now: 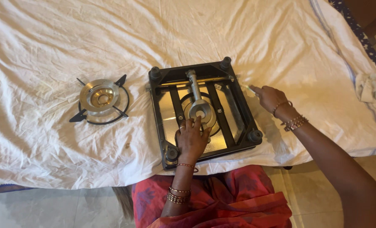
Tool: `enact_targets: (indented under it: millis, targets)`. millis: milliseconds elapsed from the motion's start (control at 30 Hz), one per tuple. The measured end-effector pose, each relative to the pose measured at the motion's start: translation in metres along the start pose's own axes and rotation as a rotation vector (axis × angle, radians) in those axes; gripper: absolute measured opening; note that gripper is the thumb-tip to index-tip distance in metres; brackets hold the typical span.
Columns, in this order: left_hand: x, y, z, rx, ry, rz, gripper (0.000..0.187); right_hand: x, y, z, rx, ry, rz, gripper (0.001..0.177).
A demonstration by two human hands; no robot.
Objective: The person cleans a portable gas stove burner using a toothbrush. They scrub the burner head, the surrounding grate, and the base of the stove while holding it on a white sheet. The person rotates the stove to access different sides and continues scrubbing the metal components.
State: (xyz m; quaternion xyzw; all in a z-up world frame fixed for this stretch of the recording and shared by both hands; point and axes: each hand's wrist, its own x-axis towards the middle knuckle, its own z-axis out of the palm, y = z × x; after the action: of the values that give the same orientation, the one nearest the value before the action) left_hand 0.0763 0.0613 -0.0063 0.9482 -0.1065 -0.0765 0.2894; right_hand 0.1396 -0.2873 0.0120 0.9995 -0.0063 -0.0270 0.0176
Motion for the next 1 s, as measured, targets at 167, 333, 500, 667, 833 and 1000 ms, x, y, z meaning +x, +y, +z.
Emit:
enact_targets:
  millis: [167,333,500,667,833,1000]
  targets:
    - [0.001,0.003,0.001,0.026,0.060,0.022,0.071,-0.010,-0.032,-0.003,0.050,0.157,-0.001,0.052]
    - [0.003,0.002,0.008,0.087,0.000,0.014,0.078,0.025,-0.061,-0.020,0.020,0.120,-0.054,0.060]
    - [0.006,-0.003,0.015,0.141,-0.057,0.014,0.075,0.068,-0.094,-0.024,0.032,0.092,-0.069,0.069]
    - [0.006,-0.004,0.016,0.135,-0.067,0.011,0.075,0.082,-0.110,-0.036,0.078,0.115,-0.076,0.062]
    - [0.007,-0.005,0.018,0.135,-0.057,0.022,0.074,0.052,-0.119,-0.039,0.031,-0.012,-0.057,0.064]
    - [0.007,-0.006,0.019,0.127,-0.031,0.012,0.072,0.048,-0.122,-0.024,0.010,-0.099,0.009,0.067]
